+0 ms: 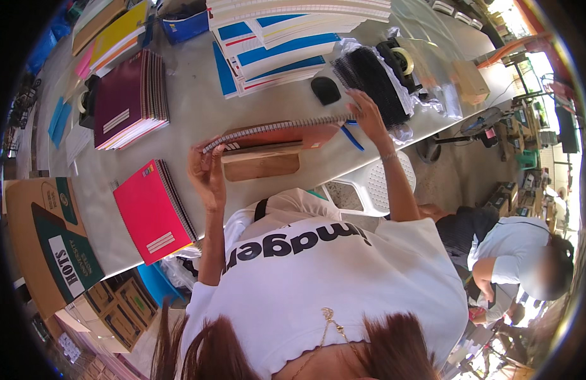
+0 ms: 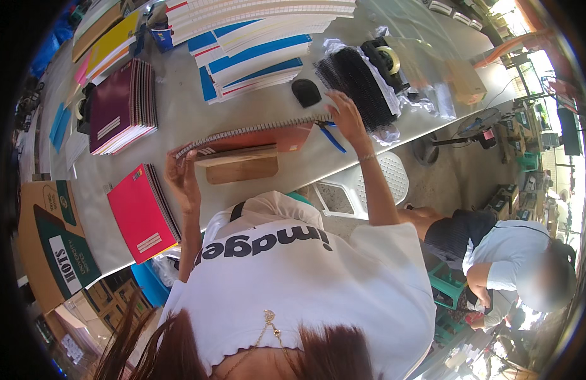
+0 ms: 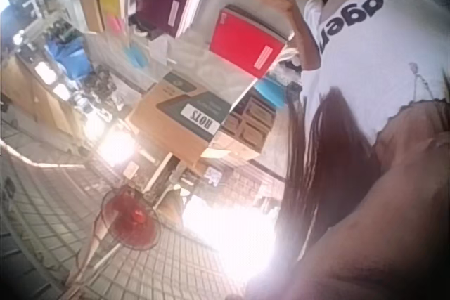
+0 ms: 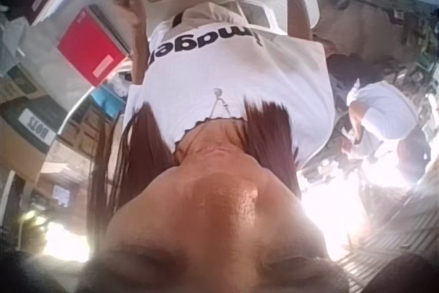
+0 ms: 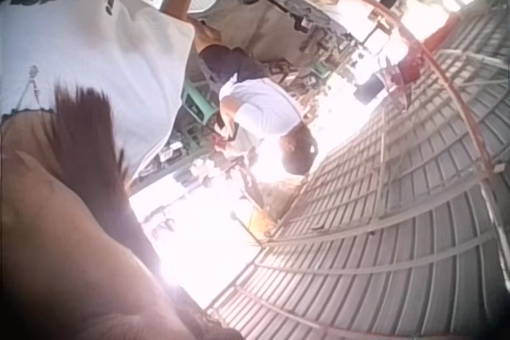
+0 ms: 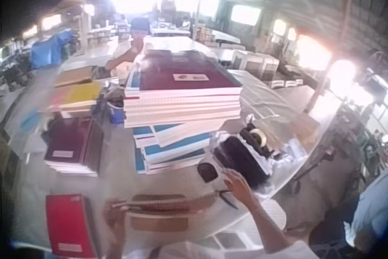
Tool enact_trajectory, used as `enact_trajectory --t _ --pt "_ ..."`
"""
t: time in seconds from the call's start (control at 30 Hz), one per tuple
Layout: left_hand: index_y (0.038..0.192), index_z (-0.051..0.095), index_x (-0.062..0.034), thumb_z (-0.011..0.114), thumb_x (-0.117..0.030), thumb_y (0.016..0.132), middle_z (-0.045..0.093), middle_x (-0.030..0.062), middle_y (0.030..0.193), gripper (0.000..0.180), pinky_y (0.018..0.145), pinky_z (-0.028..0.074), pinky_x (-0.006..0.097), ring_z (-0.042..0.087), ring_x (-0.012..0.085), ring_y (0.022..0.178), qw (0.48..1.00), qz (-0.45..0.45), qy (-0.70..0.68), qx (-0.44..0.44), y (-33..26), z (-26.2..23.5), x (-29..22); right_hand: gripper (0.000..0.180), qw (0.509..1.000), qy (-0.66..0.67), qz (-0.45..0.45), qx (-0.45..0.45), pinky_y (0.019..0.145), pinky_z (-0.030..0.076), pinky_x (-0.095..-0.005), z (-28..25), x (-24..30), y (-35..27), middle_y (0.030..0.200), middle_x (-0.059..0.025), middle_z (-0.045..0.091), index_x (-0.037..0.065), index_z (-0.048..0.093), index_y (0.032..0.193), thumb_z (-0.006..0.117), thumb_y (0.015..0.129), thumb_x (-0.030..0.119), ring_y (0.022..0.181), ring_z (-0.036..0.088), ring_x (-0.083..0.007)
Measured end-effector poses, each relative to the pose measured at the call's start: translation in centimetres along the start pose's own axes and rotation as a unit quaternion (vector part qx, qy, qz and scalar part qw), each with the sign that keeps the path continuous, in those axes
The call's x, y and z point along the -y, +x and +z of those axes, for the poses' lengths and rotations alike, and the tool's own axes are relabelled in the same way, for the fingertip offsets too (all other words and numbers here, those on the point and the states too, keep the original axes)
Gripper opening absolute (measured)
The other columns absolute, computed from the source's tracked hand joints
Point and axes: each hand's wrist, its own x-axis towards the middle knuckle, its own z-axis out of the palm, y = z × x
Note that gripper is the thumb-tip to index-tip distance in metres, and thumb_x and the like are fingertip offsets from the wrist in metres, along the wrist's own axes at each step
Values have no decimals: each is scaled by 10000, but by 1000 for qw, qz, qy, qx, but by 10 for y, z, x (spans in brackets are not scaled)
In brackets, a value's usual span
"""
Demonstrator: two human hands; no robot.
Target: The person places notebooks one at a time into a wooden jig, manually threads a plastic spiral binding through the pre-punched holes by rotating the coil, and trims the excess binding using blue pliers.
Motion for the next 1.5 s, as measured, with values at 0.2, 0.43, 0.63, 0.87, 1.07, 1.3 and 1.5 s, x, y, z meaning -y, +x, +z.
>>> enact_trajectory --t 0.2,0.43,0.63,0.87,1.07,1.3,1.5 --pt "1031 622 -26 688 -137 873 612 39 947 205 820 457 244 579 108 911 997 -72 -3 -41 -28 0 -8 630 981 -170 92 31 997 354 -463 22 1 -91 1210 -224 510 27 481 1294 740 772 268 1170 438 -388" --pt "1009 658 -31 723 -145 833 624 54 1001 220 846 454 271 593 130 959 996 -84 -26 -11 -25 1 -34 517 966 -57 189 -165 935 376 -453 27 53 -106 1124 -207 473 -24 414 1273 665 863 165 1033 488 -343" --pt "1027 675 -22 714 -99 831 653 67 1026 214 849 468 272 614 124 934 995 -94 0 25 -25 -5 -44 631 996 49 -11 -67 925 436 -415 1 211 -60 1147 -177 535 -13 480 1238 760 677 53 1083 530 -318" --pt "1060 659 9 659 -34 856 686 63 1009 208 849 484 244 642 104 907 994 -94 -19 51 -18 -7 -37 575 989 100 -101 46 823 505 -405 34 274 -32 1083 -165 582 52 539 1191 774 668 96 978 600 -331" --pt "1081 641 44 548 62 880 693 74 994 222 872 509 250 659 120 934 993 -84 -62 55 -19 -10 -34 542 990 65 -119 31 695 525 -392 48 279 -29 1022 -116 574 80 539 1180 758 696 190 911 615 -295" --pt "1115 643 27 556 61 888 690 76 1012 245 861 527 259 659 136 952 995 -82 -41 41 -23 -7 -38 519 992 94 -73 33 656 530 -394 51 285 -34 990 -115 589 74 531 1158 752 707 204 854 637 -303" --pt "1106 655 20 558 91 856 704 65 981 277 841 528 254 665 130 936 998 -57 11 26 -25 -5 -40 504 992 83 -66 64 636 531 -384 48 284 -34 986 -115 594 70 521 1154 740 722 210 826 648 -298"
